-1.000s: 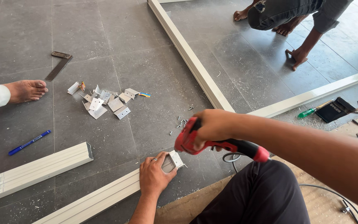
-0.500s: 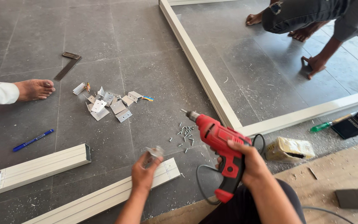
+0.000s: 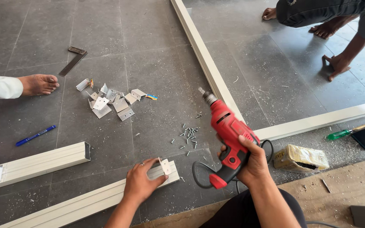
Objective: The person assembles a frame by attaching metal brackets to long white profile pieces using a red power drill. They position the brackets, insert screws, and drive them in to secure the components together.
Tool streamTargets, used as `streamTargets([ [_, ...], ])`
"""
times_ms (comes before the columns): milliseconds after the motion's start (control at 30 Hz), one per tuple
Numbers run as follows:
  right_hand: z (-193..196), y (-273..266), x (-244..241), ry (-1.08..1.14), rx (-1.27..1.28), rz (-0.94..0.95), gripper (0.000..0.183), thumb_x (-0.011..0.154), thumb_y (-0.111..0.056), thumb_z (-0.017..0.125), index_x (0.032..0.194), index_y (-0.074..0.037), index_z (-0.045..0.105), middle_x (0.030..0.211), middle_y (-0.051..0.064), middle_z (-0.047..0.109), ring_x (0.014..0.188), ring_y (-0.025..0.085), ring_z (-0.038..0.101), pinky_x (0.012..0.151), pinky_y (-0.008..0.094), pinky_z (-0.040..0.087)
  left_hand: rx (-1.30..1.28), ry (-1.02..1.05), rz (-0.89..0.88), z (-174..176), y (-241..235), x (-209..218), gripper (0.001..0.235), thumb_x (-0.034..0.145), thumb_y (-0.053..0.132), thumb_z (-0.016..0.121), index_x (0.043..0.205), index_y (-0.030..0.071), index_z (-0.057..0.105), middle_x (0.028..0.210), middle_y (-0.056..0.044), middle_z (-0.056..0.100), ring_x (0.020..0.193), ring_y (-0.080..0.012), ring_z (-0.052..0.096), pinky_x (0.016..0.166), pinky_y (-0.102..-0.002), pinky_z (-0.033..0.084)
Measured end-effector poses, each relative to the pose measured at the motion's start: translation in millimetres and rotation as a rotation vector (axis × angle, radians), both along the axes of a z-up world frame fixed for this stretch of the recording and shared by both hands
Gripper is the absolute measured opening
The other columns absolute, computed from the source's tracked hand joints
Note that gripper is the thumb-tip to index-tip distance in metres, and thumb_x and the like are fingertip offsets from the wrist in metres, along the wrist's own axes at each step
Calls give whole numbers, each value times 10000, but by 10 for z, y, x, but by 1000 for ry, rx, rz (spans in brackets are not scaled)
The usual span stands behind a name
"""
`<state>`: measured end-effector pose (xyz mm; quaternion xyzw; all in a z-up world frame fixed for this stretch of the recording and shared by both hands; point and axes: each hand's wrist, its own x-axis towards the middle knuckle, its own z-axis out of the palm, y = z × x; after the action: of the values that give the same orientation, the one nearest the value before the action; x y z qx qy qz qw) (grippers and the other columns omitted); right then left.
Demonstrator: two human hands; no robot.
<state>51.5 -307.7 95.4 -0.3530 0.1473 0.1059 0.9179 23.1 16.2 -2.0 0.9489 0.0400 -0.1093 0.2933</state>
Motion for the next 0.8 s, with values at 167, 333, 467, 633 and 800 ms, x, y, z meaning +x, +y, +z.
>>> streamTargets([
  [167,-13,-63,-29,-161,131,-2,730,820,-229,732,1464,11,484,1321,237,636,889,233,672,877,457,567,78,-52,-51,-18,71,-196,796,729,481,863,1436,248,580,1373,-16,630,1334,-241,542,1207,-476,284],
  [333,-26,-102,-53,-235,161,-7,748,829,-229,741,1473,33,465,1324,242,599,912,250,664,888,481,565,88,21,-82,33,138,-226,868,686,479,877,1463,293,537,1468,18,577,1381,-252,462,1224,-490,205],
  [467,3,-141,-43,-256,155,13,766,813,-231,744,1482,18,466,1349,281,611,869,243,665,852,481,576,-156,-4,19,70,171,-129,941,682,490,913,1509,291,510,1512,-41,551,1363,-276,481,1182,-531,257],
  [633,-13,-91,-13,-203,93,15,773,787,-236,729,1480,-3,477,1325,301,636,813,243,676,807,474,588,-224,-15,151,30,-44,439,496,835,418,788,1267,218,651,1250,-23,737,1133,-220,713,979,-413,563],
  [800,-84,-31,45,-91,75,10,726,768,-227,716,1415,24,503,1239,272,665,792,255,683,790,481,594,-33,100,123,-30,-472,956,307,840,289,806,1122,204,715,1131,-19,756,1095,-239,711,932,-416,567],
])
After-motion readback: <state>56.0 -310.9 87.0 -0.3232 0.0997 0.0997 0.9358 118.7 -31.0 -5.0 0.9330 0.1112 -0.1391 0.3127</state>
